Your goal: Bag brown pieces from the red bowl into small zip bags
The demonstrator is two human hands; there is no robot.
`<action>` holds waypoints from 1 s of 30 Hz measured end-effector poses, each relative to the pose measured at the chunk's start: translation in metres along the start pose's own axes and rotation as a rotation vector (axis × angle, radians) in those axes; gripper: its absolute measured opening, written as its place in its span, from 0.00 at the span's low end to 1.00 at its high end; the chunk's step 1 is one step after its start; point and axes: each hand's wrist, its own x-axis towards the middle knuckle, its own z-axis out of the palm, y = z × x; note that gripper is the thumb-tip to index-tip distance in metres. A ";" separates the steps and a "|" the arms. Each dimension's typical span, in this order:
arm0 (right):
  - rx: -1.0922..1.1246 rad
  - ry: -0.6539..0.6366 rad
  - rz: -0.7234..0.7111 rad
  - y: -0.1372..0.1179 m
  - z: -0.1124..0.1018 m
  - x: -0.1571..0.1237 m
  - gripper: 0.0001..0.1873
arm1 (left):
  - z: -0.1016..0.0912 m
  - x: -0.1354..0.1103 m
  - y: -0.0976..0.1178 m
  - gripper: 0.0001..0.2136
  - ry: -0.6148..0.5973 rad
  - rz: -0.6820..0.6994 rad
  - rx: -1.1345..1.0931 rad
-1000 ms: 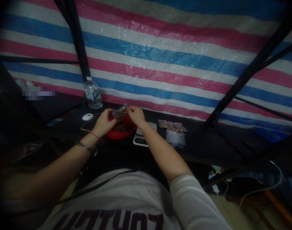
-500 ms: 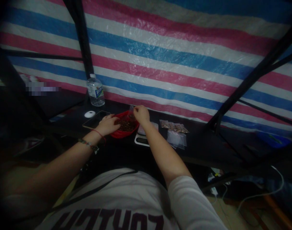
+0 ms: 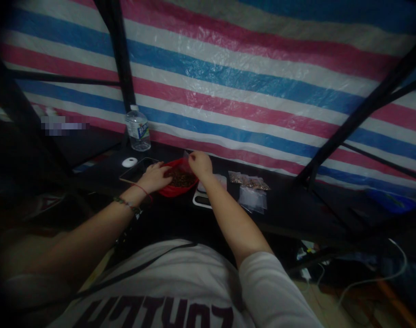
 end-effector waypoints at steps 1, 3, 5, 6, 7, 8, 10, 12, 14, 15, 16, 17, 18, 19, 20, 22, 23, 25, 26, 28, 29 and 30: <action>0.027 0.000 0.018 0.001 0.002 -0.002 0.14 | -0.001 -0.001 0.002 0.25 0.024 0.000 -0.011; 0.126 0.006 0.050 0.003 0.004 -0.006 0.13 | -0.003 -0.001 0.006 0.26 0.116 0.029 -0.049; 0.280 -0.022 0.060 0.003 0.002 -0.010 0.12 | -0.006 -0.002 0.010 0.30 0.232 0.094 -0.113; 0.371 -0.049 0.057 0.002 0.000 -0.014 0.12 | -0.009 -0.002 0.013 0.32 0.275 0.132 -0.160; 0.462 -0.076 0.054 0.000 -0.004 -0.018 0.11 | -0.011 -0.003 0.015 0.34 0.297 0.168 -0.220; 0.551 -0.095 0.058 -0.002 -0.009 -0.023 0.11 | -0.014 -0.004 0.017 0.34 0.297 0.197 -0.288; 0.703 -0.136 0.085 -0.005 -0.020 -0.036 0.12 | -0.019 -0.006 0.021 0.30 0.257 0.239 -0.430; 0.787 -0.185 0.107 -0.006 -0.031 -0.049 0.15 | -0.023 -0.011 0.025 0.27 0.201 0.268 -0.529; 0.772 -0.220 0.091 -0.004 -0.043 -0.061 0.18 | -0.027 -0.016 0.030 0.26 0.143 0.302 -0.556; 0.735 -0.230 0.072 -0.003 -0.048 -0.066 0.18 | -0.029 -0.019 0.034 0.26 0.106 0.330 -0.555; 0.692 -0.225 0.057 -0.001 -0.053 -0.071 0.16 | -0.031 -0.022 0.037 0.26 0.061 0.362 -0.555; 0.655 -0.212 0.052 0.002 -0.058 -0.075 0.15 | -0.033 -0.025 0.041 0.26 0.010 0.398 -0.565; 0.634 -0.191 0.059 0.004 -0.062 -0.079 0.14 | -0.034 -0.027 0.044 0.26 -0.040 0.431 -0.587; 0.631 -0.164 0.080 0.007 -0.065 -0.083 0.13 | -0.036 -0.030 0.048 0.26 -0.084 0.458 -0.618; 0.642 -0.131 0.111 0.009 -0.068 -0.086 0.13 | -0.037 -0.032 0.051 0.26 -0.116 0.475 -0.653; 0.689 -0.065 0.187 0.015 -0.073 -0.092 0.13 | -0.038 -0.036 0.056 0.25 -0.143 0.481 -0.729; 0.714 -0.034 0.225 0.017 -0.076 -0.095 0.13 | -0.039 -0.037 0.058 0.25 -0.144 0.477 -0.766; 0.758 0.023 0.279 0.022 -0.081 -0.099 0.14 | -0.038 -0.039 0.061 0.25 -0.145 0.469 -0.838; 0.779 0.053 0.292 0.024 -0.084 -0.101 0.14 | -0.037 -0.040 0.062 0.25 -0.152 0.470 -0.867; 0.822 0.111 0.294 0.027 -0.091 -0.105 0.13 | -0.035 -0.041 0.063 0.25 -0.161 0.479 -0.900; 0.850 0.119 0.286 0.027 -0.094 -0.107 0.13 | -0.033 -0.041 0.063 0.25 -0.159 0.485 -0.906; 0.881 0.101 0.276 0.027 -0.096 -0.109 0.14 | -0.032 -0.041 0.064 0.25 -0.150 0.491 -0.906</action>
